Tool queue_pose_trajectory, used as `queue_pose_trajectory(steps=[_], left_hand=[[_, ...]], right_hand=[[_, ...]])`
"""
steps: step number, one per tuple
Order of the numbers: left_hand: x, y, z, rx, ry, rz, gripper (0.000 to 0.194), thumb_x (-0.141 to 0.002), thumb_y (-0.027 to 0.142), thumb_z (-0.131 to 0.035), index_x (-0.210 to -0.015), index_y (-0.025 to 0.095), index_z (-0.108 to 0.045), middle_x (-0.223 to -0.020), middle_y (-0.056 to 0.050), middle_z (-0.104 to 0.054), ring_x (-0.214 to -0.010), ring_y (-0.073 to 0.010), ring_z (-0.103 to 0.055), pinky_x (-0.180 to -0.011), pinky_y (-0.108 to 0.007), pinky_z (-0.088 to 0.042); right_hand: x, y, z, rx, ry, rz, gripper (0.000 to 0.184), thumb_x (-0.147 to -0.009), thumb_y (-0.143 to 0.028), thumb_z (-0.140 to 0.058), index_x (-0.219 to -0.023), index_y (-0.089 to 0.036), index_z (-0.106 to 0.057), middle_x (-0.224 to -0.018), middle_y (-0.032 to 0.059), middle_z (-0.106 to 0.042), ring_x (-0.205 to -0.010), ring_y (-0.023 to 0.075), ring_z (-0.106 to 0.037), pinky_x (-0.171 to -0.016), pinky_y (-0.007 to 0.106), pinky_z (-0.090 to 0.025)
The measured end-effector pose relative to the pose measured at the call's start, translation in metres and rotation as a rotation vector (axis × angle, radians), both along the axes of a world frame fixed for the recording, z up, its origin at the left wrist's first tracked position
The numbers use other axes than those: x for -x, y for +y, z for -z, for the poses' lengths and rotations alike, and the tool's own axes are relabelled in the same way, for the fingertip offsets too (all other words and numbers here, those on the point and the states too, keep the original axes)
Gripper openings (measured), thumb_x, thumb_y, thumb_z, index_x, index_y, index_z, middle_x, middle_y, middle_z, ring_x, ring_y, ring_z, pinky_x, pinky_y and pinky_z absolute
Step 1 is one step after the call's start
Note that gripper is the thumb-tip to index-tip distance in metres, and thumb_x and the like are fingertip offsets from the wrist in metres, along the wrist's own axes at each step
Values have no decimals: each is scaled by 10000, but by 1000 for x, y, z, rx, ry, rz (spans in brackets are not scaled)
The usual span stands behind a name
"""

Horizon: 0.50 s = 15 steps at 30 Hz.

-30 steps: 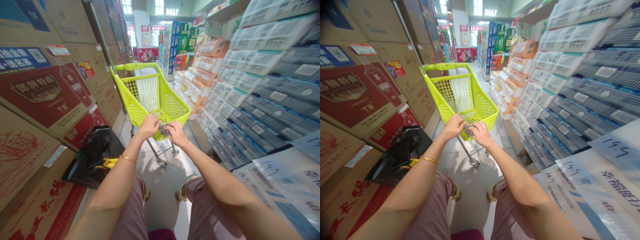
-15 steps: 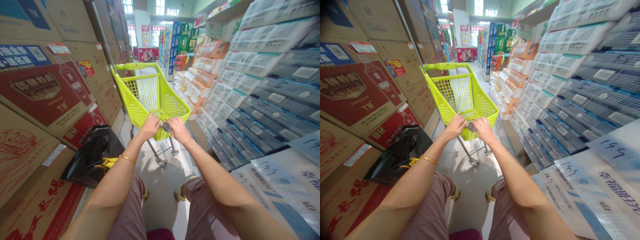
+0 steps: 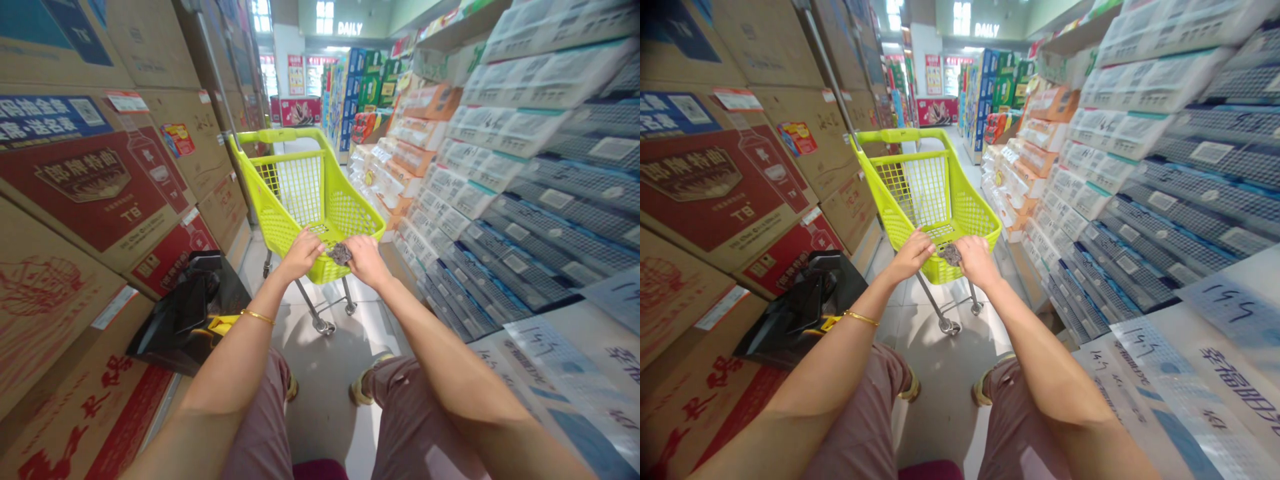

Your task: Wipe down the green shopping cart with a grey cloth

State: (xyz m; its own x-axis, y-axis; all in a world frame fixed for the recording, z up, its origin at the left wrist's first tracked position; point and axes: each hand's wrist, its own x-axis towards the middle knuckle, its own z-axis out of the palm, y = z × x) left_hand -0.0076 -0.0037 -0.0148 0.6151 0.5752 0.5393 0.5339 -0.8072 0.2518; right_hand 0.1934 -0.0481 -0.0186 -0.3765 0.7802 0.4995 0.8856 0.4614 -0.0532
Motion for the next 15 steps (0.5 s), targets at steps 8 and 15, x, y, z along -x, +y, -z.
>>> queue_pose_trajectory(steps=[8,15], left_hand=[[12,-2,-7,4,50,-13,302,-897,287,-348,-629,193,-450,-659,-3,-505,-719,-158,-501,-1044,-461,-311],[8,-10,-14,-76,114,-75,278,-855,222,-400,-612,180,-530,-653,-28,-545,-740,-177,-521,-975,-428,-389]], right_hand=[[20,-11,-7,19,-40,77,272,-771,-120,-464,-1019,-142,-574,-966,105,-579,-908,244,-423,-784,345,-289],[25,-19,-7,5,-18,83,317,-755,-129,-496,-1066,-140,-559,-973,108,-575,-911,248,-421,-790,355,-296]])
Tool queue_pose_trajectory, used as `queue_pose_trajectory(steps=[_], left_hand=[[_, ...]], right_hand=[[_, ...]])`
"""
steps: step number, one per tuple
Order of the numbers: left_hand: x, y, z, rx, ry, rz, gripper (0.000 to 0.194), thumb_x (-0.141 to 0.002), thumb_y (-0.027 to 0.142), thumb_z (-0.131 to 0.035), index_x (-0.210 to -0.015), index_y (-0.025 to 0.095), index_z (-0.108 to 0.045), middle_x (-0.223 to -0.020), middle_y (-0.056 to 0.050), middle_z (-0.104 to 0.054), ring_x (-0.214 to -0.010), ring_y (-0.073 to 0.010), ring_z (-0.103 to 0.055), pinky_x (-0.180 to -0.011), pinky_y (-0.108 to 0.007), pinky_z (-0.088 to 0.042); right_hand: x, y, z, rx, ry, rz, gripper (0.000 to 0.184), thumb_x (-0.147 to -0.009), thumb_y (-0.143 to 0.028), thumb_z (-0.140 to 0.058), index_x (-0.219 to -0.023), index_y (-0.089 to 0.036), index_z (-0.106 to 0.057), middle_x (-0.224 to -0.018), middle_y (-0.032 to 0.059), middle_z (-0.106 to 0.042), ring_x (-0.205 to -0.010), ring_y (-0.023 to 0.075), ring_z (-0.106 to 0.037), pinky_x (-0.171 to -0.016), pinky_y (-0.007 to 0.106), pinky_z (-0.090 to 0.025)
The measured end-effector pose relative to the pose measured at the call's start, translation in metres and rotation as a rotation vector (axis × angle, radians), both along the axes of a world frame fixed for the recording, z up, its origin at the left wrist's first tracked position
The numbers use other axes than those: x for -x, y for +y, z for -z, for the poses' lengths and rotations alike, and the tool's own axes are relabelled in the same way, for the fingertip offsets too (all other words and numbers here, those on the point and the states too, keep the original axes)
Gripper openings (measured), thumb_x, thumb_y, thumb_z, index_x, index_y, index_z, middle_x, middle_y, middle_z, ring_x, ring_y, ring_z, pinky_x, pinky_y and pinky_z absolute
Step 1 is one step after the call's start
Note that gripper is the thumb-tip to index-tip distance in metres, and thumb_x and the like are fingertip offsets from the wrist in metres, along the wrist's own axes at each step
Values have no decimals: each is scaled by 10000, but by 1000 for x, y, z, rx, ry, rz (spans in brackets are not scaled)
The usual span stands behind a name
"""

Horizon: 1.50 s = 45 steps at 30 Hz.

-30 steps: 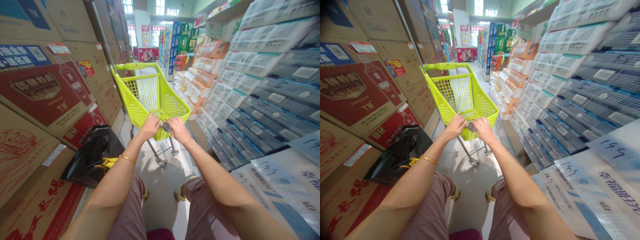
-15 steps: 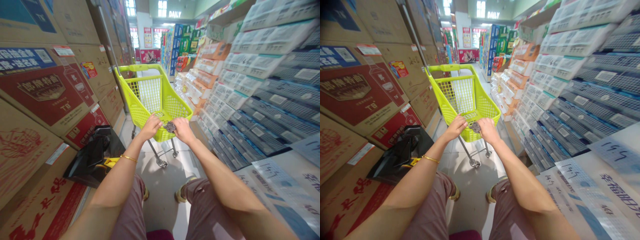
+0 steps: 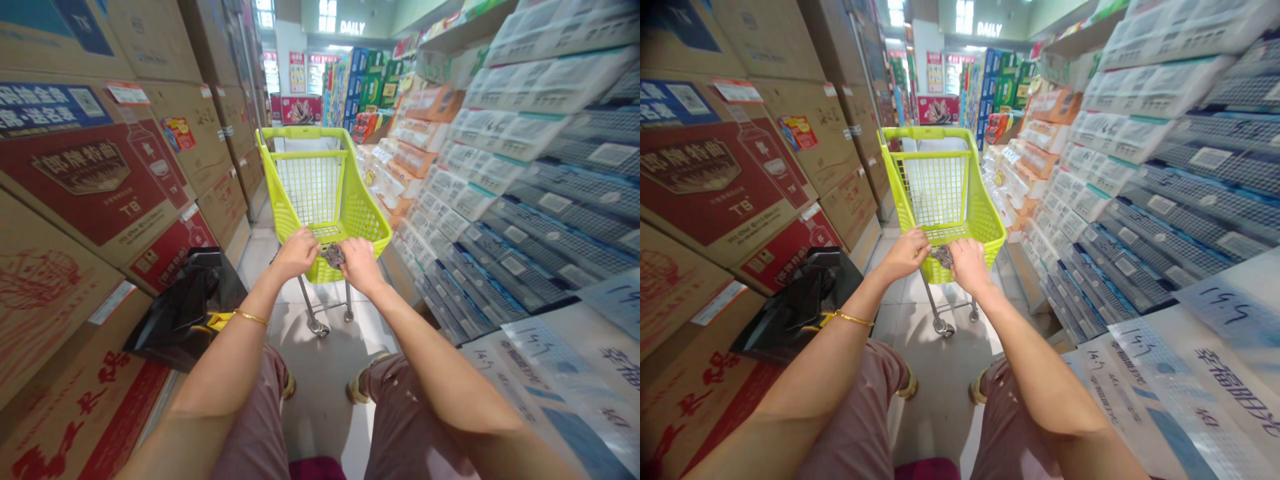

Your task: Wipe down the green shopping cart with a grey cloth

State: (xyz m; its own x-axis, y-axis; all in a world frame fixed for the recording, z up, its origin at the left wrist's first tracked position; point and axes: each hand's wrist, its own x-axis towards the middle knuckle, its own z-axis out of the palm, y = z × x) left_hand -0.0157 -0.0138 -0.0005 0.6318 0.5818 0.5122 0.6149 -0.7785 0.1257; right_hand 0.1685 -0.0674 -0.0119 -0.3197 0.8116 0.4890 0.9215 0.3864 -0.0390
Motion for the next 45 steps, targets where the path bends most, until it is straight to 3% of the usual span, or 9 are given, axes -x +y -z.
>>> queue_pose_trajectory(steps=[7,11,15,22,26,32,38,45], left_hand=[[-7,-10,2,-11,56,-58,279,-846,178,-372,-647,159,-567,-711,-84,-588,-804,-209,-549,-834,-391,-463],[-4,-9,9,-32,45,-61,285,-883,214,-353,-716,166,-579,-739,-67,-605,-854,-206,-567,-950,-432,-426],[-3,-5,13,-39,44,-37,297,-918,240,-328,-792,161,-585,-804,-65,-626,-900,-193,-573,-1036,-447,-360],[-7,0,13,-57,51,-76,271,-903,226,-368,-748,158,-579,-773,-71,-602,-873,-209,-555,-963,-441,-408],[-10,-1,16,-83,34,-101,256,-895,212,-380,-746,155,-581,-788,-78,-606,-874,-216,-552,-895,-410,-447],[-10,-5,28,-149,-55,-118,265,-914,213,-345,-817,161,-586,-821,-67,-602,-901,-196,-546,-986,-409,-401],[-5,-1,35,-170,-67,-85,291,-939,280,-326,-862,171,-584,-846,-61,-592,-916,-182,-541,-1009,-416,-387],[-9,2,38,-213,-31,-100,282,-939,291,-341,-864,161,-580,-831,-55,-580,-927,-187,-548,-1012,-429,-383]], right_hand=[[17,-3,22,-163,126,-71,326,-836,-166,-434,-1137,-176,-560,-1145,111,-523,-1050,243,-386,-892,367,-301],[18,4,37,-211,104,-58,328,-874,-158,-379,-1111,-215,-598,-1121,105,-527,-1041,232,-396,-907,382,-298],[-2,13,45,-253,80,-48,317,-871,-142,-388,-1075,-219,-618,-1070,100,-542,-1013,219,-408,-898,379,-309],[-42,16,48,-375,131,32,300,-848,-121,-395,-1036,-185,-620,-1031,103,-540,-1014,216,-397,-899,385,-331],[-20,16,50,-335,135,16,295,-856,-145,-407,-1044,-198,-628,-1049,103,-550,-1022,222,-398,-899,386,-316],[14,22,56,-249,47,-93,322,-903,-192,-375,-1104,-256,-618,-1105,81,-579,-997,212,-419,-879,383,-276],[-7,26,54,-219,10,-145,294,-915,-221,-393,-1093,-275,-621,-1069,70,-590,-986,196,-422,-864,363,-288],[-23,17,57,-283,97,28,278,-888,-195,-413,-1033,-251,-644,-1055,77,-569,-985,208,-411,-876,384,-304]])
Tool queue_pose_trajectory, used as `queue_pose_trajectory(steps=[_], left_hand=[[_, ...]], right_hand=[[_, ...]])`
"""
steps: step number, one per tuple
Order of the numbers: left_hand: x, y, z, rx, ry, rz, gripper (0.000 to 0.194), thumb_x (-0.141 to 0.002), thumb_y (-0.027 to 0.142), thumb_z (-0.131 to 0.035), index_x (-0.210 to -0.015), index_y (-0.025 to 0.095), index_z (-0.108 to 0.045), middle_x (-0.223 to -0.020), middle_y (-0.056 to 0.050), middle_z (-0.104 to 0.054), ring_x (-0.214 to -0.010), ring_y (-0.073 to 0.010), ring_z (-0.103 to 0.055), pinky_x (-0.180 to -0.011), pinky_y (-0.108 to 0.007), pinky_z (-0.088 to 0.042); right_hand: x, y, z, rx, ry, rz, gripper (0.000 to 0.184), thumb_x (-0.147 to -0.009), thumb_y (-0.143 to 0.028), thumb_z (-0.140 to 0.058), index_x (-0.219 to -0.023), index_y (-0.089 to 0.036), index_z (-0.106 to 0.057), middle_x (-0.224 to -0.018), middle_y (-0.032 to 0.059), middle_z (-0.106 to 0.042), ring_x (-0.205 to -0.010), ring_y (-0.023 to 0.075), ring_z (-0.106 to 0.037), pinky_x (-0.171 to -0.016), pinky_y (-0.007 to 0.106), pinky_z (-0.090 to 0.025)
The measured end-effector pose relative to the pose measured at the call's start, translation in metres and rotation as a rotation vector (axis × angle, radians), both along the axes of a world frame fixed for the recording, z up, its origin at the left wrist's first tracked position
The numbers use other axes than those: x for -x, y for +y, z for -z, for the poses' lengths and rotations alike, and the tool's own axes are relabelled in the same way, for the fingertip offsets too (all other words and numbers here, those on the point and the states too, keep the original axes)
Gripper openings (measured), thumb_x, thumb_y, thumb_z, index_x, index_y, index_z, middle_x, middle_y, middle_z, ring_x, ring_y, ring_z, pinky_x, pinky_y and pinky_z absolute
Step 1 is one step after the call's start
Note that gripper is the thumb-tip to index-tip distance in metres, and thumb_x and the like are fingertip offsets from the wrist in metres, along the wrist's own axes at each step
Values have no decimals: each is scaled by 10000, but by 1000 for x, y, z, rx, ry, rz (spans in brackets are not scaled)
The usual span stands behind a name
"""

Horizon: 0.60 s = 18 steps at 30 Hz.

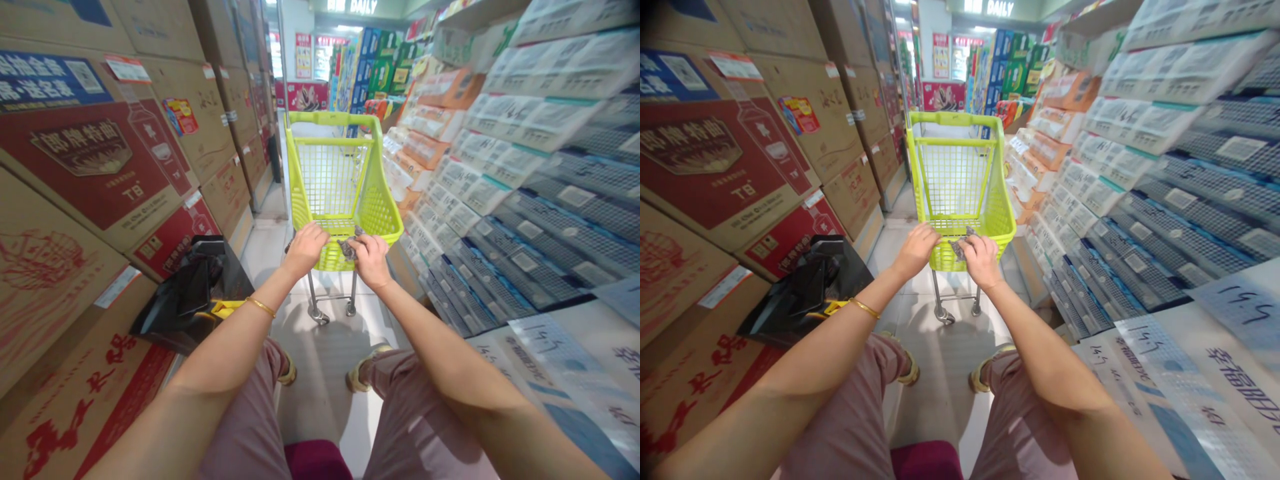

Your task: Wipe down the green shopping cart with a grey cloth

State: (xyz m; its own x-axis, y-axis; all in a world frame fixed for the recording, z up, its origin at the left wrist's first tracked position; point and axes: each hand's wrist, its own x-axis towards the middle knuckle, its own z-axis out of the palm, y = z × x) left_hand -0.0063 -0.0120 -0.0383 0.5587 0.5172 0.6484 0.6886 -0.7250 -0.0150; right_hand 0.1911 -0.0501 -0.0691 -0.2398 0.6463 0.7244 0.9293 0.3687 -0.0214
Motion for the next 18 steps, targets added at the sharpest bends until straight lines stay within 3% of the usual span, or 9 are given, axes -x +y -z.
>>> queue_pose_trajectory(steps=[8,14,18], left_hand=[[-4,-4,6,17,-92,11,286,-943,250,-302,-888,161,-569,-883,-64,-588,-975,-187,-544,-1018,-452,-386],[-2,0,12,-1,-115,19,289,-946,250,-300,-899,150,-567,-892,-73,-599,-1003,-186,-554,-1041,-448,-379],[-5,3,21,-36,-130,-3,258,-941,229,-317,-956,153,-562,-981,-87,-604,-1100,-202,-532,-1055,-476,-365]], right_hand=[[31,5,5,133,-58,-100,326,-898,-191,-390,-1122,-260,-616,-1072,99,-591,-998,221,-436,-870,387,-305],[28,2,35,190,-296,-284,285,-911,-205,-396,-1090,-230,-616,-1069,83,-628,-1002,203,-461,-830,345,-319],[23,-2,47,164,-377,-309,270,-914,-186,-393,-1067,-214,-613,-1061,75,-632,-1010,197,-456,-836,337,-307]])
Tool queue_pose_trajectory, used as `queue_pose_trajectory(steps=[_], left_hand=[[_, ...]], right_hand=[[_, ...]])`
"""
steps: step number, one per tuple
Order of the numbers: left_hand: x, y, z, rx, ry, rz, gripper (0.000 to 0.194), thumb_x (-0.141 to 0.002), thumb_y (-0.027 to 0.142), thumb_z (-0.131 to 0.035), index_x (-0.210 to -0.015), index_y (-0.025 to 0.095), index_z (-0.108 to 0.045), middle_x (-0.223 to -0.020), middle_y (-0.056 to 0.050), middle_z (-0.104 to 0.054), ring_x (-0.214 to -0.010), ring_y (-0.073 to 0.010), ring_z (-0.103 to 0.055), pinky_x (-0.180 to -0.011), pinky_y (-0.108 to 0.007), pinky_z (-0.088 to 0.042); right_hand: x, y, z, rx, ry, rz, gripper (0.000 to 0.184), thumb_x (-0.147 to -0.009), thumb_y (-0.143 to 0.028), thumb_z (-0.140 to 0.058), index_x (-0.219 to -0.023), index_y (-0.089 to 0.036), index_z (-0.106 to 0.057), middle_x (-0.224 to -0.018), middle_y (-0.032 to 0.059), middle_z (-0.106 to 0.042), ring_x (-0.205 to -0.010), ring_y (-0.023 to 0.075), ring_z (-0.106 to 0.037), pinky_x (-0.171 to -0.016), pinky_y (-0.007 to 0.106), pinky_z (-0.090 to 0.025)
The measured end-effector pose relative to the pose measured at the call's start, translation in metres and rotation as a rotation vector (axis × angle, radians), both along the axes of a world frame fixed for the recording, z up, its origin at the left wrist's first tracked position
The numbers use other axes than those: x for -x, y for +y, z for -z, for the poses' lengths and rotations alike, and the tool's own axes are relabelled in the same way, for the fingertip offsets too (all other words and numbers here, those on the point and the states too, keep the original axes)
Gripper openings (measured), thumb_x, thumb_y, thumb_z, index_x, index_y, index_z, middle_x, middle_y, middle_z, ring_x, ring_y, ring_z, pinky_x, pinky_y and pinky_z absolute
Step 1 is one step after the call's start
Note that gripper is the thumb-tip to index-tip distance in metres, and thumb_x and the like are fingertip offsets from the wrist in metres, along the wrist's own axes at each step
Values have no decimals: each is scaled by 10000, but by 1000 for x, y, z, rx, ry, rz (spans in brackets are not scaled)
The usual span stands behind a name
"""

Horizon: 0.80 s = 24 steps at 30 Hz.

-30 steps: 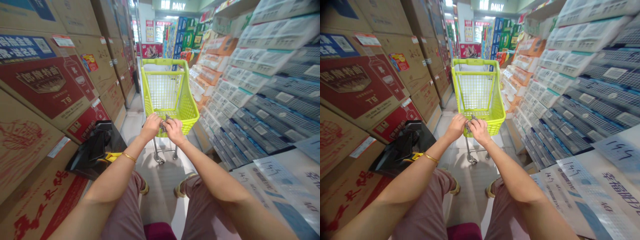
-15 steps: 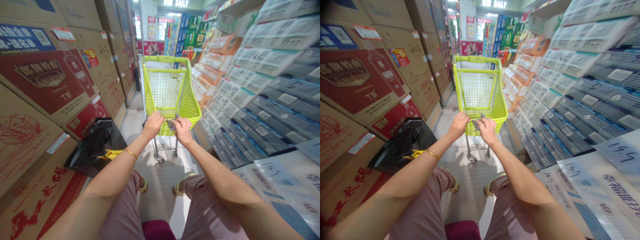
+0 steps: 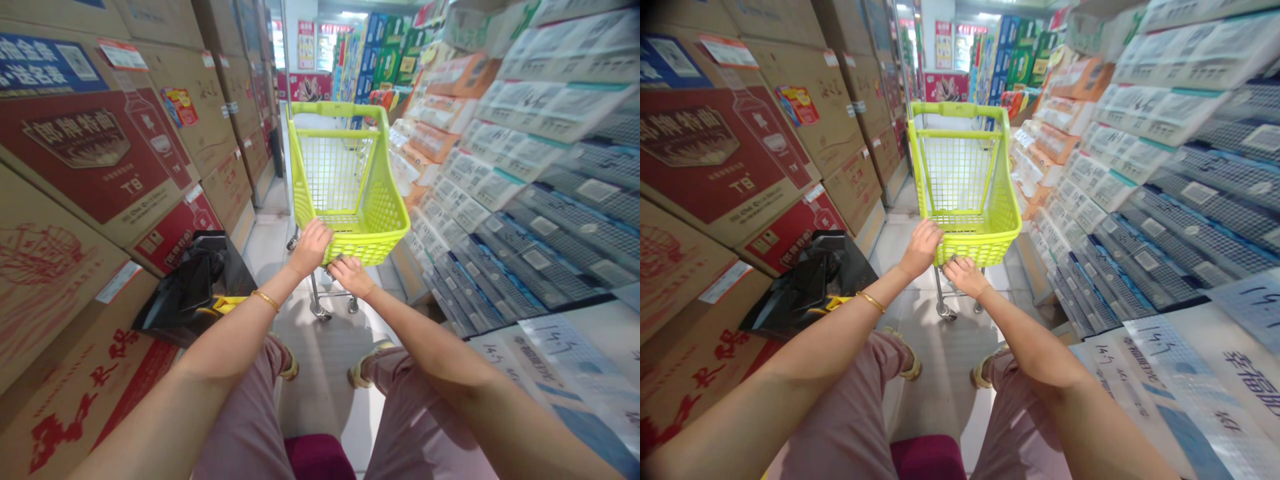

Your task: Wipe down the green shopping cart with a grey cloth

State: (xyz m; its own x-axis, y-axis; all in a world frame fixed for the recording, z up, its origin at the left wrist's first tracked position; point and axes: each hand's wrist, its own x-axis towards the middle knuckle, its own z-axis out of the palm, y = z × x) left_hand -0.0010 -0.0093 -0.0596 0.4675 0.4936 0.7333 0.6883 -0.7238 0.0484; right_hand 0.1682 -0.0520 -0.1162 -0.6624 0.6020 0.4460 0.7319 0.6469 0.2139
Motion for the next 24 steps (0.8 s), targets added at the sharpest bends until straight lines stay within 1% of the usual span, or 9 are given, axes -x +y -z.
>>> queue_pose_trajectory(steps=[2,5,9,12,14,16,20,22,24], left_hand=[[-1,1,4,-14,-7,-12,254,-938,211,-315,-973,153,-559,-998,-92,-605,-1130,-207,-521,-1063,-486,-355],[-2,0,6,-2,-19,-9,247,-934,194,-319,-985,148,-556,-1003,-99,-606,-1151,-212,-511,-1073,-499,-338],[-1,-2,4,33,-23,12,246,-933,190,-322,-996,150,-557,-1010,-103,-604,-1161,-217,-504,-1072,-509,-331],[0,-3,2,11,-4,-1,254,-937,201,-323,-999,153,-565,-989,-96,-607,-1136,-213,-516,-1059,-501,-349],[1,-1,2,-25,15,-10,261,-940,211,-326,-1000,151,-572,-967,-90,-608,-1114,-208,-524,-1047,-489,-365],[1,0,1,-67,34,-18,271,-941,217,-327,-1007,146,-580,-944,-87,-608,-1096,-205,-527,-1035,-476,-379],[0,2,-1,-124,100,-18,284,-939,210,-336,-1075,173,-583,-901,-69,-596,-1061,-194,-536,-1017,-459,-393],[-1,1,-3,-127,124,-24,292,-937,203,-340,-1112,187,-573,-885,-60,-590,-1040,-188,-541,-1011,-454,-396],[-4,0,-6,-124,135,-39,293,-937,200,-338,-1109,177,-574,-858,-59,-588,-1010,-184,-548,-1009,-443,-397]], right_hand=[[0,0,-5,-17,7,19,281,-922,-197,-377,-1078,-224,-609,-1076,72,-626,-990,197,-457,-828,340,-299],[2,2,-23,-37,63,77,302,-931,-222,-357,-1092,-242,-611,-1074,72,-621,-945,197,-457,-798,346,-286],[5,6,-46,-159,151,162,327,-938,-229,-340,-1125,-256,-606,-1025,75,-624,-895,196,-447,-779,354,-267],[7,8,-49,-248,196,170,307,-934,-231,-364,-1115,-268,-610,-1000,66,-626,-906,197,-438,-786,353,-260],[7,10,-45,-273,206,164,284,-930,-227,-383,-1082,-260,-620,-985,62,-629,-886,192,-437,-770,348,-256],[8,10,-37,-273,187,147,262,-926,-225,-399,-1062,-242,-622,-984,63,-632,-868,188,-436,-752,343,-253],[8,9,-13,-222,80,84,230,-925,-242,-412,-1019,-212,-619,-1000,63,-632,-892,189,-436,-760,335,-259],[8,8,0,-184,23,53,224,-928,-232,-404,-977,-205,-621,-989,58,-629,-909,188,-437,-765,329,-264],[7,6,8,-173,-20,35,230,-931,-213,-391,-947,-203,-620,-978,52,-626,-921,185,-437,-766,323,-268]])
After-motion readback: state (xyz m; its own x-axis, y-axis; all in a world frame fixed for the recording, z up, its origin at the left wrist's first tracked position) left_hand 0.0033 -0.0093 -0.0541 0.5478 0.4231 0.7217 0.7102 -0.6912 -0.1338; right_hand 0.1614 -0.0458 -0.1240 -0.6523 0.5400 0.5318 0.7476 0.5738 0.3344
